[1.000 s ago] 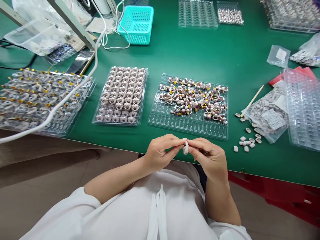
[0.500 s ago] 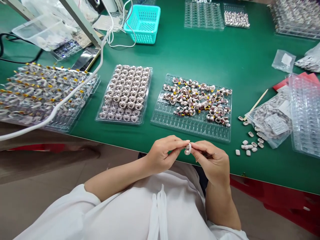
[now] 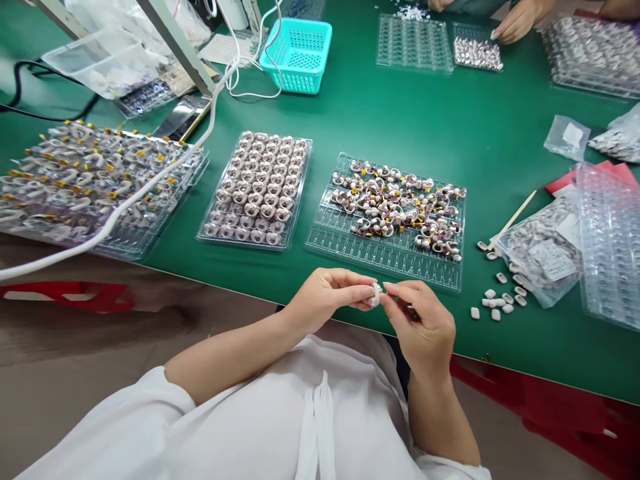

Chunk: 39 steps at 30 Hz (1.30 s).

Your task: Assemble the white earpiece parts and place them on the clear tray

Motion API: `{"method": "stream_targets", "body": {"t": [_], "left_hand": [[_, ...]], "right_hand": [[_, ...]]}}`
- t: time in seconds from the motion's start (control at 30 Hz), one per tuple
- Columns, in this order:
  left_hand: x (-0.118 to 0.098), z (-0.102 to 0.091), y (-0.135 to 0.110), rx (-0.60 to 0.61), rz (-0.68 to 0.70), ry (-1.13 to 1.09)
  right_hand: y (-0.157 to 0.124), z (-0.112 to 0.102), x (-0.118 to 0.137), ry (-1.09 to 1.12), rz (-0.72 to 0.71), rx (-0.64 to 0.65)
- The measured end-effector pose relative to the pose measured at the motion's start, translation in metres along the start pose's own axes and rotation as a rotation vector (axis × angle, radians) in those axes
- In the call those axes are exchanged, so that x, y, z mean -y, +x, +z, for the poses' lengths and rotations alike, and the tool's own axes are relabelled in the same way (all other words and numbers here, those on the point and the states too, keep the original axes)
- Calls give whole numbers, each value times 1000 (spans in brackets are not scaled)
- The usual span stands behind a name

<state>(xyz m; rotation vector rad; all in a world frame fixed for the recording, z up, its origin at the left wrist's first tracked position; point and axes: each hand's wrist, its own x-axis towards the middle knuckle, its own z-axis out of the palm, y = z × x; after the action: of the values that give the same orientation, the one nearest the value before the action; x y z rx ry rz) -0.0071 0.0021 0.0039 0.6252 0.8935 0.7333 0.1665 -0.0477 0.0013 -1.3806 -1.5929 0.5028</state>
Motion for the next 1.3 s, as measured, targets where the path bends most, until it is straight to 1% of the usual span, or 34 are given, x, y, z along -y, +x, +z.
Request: {"method": "stream_targets", "body": {"t": [0.07, 0.13, 0.17, 0.33, 0.6, 0.73, 1.03, 1.3], "left_hand": [[0, 2, 1, -28, -38, -117], [-1, 4, 2, -43, -57, -185], [-1, 5, 2, -45, -62, -201], [-1, 6, 1, -37, -124, -202], [-2, 0, 5, 28, -190, -112], [-3, -1, 5, 35, -194, -71], [-2, 6, 3, -26, -144, -84], [-2, 8, 2, -63, -157, -144]], "right_hand": [[-4, 7, -1, -41, -67, -63], [-9, 13, -2, -82, -126, -82], [-11, 14, -3, -100, -134, -77], [-13, 15, -6, -123, -113, -43], [-9, 11, -10, -158, -173, -21], [-9, 14, -11, -204, -216, -78], [-9, 18, -10, -254, -255, -158], [-9, 21, -9, -243, -223, -183]]}}
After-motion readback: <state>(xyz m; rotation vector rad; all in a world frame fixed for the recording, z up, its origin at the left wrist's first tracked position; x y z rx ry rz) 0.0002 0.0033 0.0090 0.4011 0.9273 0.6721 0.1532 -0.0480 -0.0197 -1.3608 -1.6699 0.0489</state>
